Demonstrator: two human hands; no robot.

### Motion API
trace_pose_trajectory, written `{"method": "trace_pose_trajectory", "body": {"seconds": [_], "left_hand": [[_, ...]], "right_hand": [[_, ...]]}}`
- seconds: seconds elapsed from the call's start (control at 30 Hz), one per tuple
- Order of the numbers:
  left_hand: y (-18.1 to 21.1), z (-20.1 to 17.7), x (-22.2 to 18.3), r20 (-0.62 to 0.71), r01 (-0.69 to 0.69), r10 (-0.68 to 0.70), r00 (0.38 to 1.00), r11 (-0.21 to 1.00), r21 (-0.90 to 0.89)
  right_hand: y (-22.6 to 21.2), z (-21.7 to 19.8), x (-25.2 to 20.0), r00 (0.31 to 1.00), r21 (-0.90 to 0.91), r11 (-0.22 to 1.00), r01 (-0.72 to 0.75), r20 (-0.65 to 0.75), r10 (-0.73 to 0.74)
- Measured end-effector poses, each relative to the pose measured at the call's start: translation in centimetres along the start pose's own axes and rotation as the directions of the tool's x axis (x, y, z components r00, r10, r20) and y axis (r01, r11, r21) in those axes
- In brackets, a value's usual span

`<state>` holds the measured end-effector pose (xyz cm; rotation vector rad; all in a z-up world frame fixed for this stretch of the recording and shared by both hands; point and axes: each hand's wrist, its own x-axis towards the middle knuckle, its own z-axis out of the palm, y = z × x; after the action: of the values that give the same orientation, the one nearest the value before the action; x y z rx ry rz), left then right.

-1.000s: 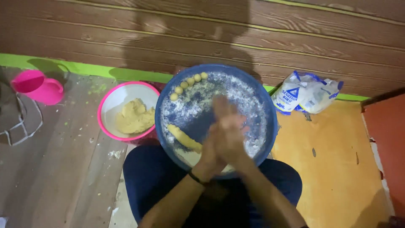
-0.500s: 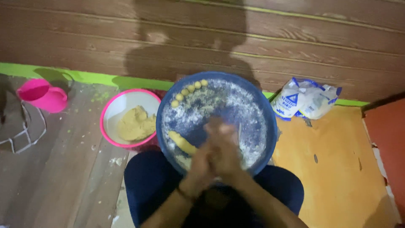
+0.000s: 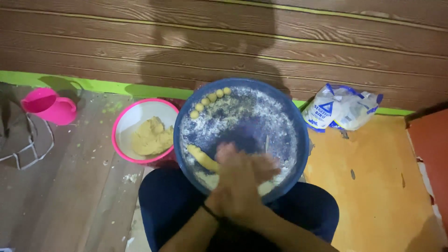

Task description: Portioning a roll of dough into small uniform balls and arranging them in a tray.

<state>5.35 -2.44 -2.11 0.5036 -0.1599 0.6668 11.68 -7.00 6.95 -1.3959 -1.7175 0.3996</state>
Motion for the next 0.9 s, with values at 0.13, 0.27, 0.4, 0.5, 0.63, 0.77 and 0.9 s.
{"method": "trace_pose_trajectory", "body": {"seconds": [0.13, 0.27, 0.4, 0.5, 0.63, 0.77, 0.9], "left_hand": [[3.4, 1.9, 0.4, -0.184, 0.006, -0.011, 0.983, 1.000, -0.028], [2.9, 2.3, 0.3, -0.160, -0.006, 0.009, 0.987, 1.000, 0.017], [3.0, 3.9, 0.1, -0.142, -0.001, 0.009, 0.990, 0.999, 0.053], [3.6, 5.8, 0.4, -0.671, 0.190, -0.203, 0.713, 0.977, -0.094], [3.6, 3.3, -0.3, -0.542, 0.189, -0.158, 0.825, 0.982, 0.001], [3.5, -0.1, 0.3, -0.689, 0.076, -0.057, 0.723, 0.997, -0.002], [6.0, 3.7, 1.2, -0.722, -0.003, -0.044, 0.691, 0.998, -0.065]], "right_hand": [[1.2, -0.9, 1.4, 0.997, -0.080, 0.995, 0.060, 0.044, -0.057], [-0.4, -1.4, 2.0, 0.999, -0.034, 0.998, 0.049, 0.002, -0.049], [-1.0, -0.9, 1.8, 0.990, 0.118, 0.991, 0.066, 0.119, -0.081], [2.8, -1.9, 2.7, 0.994, -0.222, 0.971, -0.085, 0.047, 0.098], [4.8, -3.3, 2.0, 0.976, -0.154, 0.986, -0.058, 0.197, 0.088], [11.8, -5.5, 0.0, 0.906, -0.095, 0.904, -0.418, 0.027, 0.422], [7.3, -5.8, 1.3, 0.858, 0.074, 0.901, -0.427, -0.281, 0.430]]}}
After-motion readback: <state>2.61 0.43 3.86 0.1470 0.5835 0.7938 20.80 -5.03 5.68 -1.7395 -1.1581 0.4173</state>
